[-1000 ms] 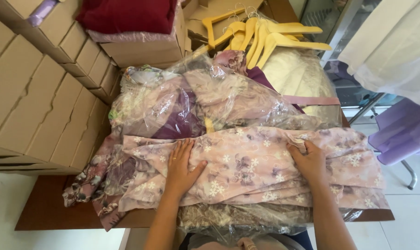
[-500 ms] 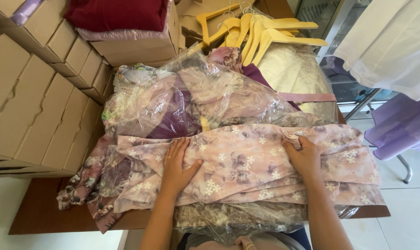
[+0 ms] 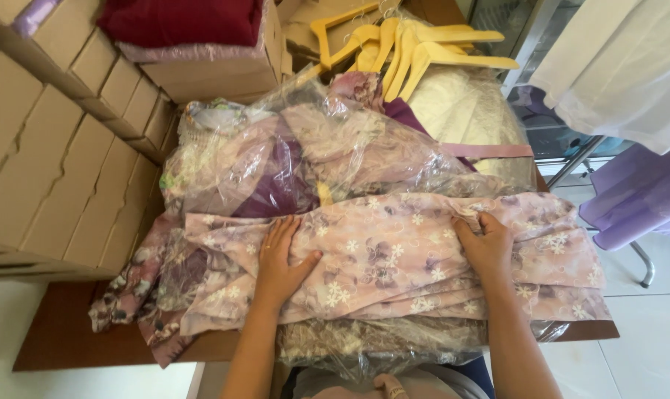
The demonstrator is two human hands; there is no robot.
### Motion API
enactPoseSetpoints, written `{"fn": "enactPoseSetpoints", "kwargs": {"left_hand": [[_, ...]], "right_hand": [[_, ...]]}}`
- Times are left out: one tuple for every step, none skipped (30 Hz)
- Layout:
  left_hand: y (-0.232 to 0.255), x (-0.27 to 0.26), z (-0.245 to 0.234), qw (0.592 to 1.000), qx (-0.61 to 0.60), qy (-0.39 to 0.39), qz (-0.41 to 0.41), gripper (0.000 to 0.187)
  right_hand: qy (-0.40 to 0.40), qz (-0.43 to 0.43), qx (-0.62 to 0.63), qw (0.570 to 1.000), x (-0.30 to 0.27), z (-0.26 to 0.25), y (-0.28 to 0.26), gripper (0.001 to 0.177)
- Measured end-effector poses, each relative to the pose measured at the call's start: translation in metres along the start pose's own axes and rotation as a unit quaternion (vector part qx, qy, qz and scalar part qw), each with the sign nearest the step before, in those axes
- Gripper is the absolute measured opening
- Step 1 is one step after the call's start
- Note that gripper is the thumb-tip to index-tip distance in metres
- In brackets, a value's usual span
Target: Folding a floral patterned garment and placing it into a plastic protective sleeve.
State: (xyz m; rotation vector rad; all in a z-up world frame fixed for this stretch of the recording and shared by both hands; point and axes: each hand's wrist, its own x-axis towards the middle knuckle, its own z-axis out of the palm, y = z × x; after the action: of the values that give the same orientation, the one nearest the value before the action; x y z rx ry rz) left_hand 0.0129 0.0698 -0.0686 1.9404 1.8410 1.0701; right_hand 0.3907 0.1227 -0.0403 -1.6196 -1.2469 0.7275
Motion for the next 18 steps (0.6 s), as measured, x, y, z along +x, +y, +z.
{"fn": "enactPoseSetpoints", "kwargs": {"left_hand": [[-0.001,-0.001,0.000,1.000,-0.001,0.004,0.006,0.080],[-0.001,-0.002,0.000,1.000,-0.003,0.007,0.013,0.080],[0.000,-0.006,-0.001,1.000,-0.002,0.009,0.006,0.080],[0.002,-0.009,-0.003,1.000,-0.002,0.006,0.005,0.080],[0.005,-0.005,-0.005,1.000,-0.003,0.005,0.013,0.081],[0.003,-0.009,-0.005,1.000,-0.002,0.009,0.013,0.081],[0.002,-0.008,-0.004,1.000,-0.004,0.012,0.019,0.080],[0.002,-0.006,-0.003,1.000,-0.007,0.015,0.025,0.079],[0.000,-0.004,-0.002,0.999,-0.007,0.016,0.033,0.079],[-0.002,-0.002,-0.001,0.999,-0.006,0.024,0.039,0.079],[-0.004,-0.006,0.002,0.999,-0.005,0.028,0.041,0.078],[-0.004,-0.003,0.001,0.999,-0.006,0.025,0.044,0.078],[-0.003,-0.004,0.001,0.999,-0.007,0.023,0.040,0.078],[-0.004,-0.006,0.001,0.999,-0.009,0.022,0.036,0.079],[-0.002,-0.008,0.000,0.999,-0.009,0.022,0.032,0.079],[0.001,-0.011,-0.002,0.999,-0.012,0.017,0.024,0.079],[0.003,-0.008,-0.004,1.000,-0.015,0.016,0.019,0.079],[0.002,-0.008,-0.005,1.000,-0.015,0.019,0.019,0.079]], "right_hand": [[-0.001,0.000,0.000,1.000,-0.001,0.000,0.000,0.022],[-0.001,0.001,0.001,1.000,-0.002,-0.001,0.000,0.021],[-0.008,0.001,-0.001,1.000,-0.003,0.000,0.007,0.021],[-0.009,0.010,0.010,1.000,-0.004,-0.001,0.012,0.021],[-0.004,0.015,0.025,1.000,-0.001,-0.001,0.015,0.021],[-0.005,0.011,0.027,1.000,-0.001,0.001,0.022,0.021],[0.002,0.003,0.045,0.999,0.001,0.001,0.028,0.020],[0.008,-0.005,0.062,0.998,0.003,0.002,0.034,0.020],[0.015,-0.008,0.065,0.998,0.007,0.003,0.040,0.020],[0.029,-0.037,0.064,0.997,0.012,0.005,0.046,0.021],[0.039,-0.061,0.061,0.996,0.013,0.006,0.056,0.024],[0.044,-0.059,0.061,0.995,0.011,0.005,0.054,0.024],[0.072,-0.106,0.043,0.991,0.007,0.004,0.053,0.027],[0.101,-0.154,0.026,0.983,0.003,0.003,0.051,0.031],[0.098,-0.153,0.024,0.983,-0.004,-0.001,0.041,0.031],[0.134,-0.231,-0.015,0.964,-0.011,-0.004,0.031,0.032],[0.170,-0.310,-0.052,0.934,-0.014,-0.007,0.018,0.035],[0.170,-0.313,-0.051,0.933,-0.015,-0.006,0.012,0.035]]}}
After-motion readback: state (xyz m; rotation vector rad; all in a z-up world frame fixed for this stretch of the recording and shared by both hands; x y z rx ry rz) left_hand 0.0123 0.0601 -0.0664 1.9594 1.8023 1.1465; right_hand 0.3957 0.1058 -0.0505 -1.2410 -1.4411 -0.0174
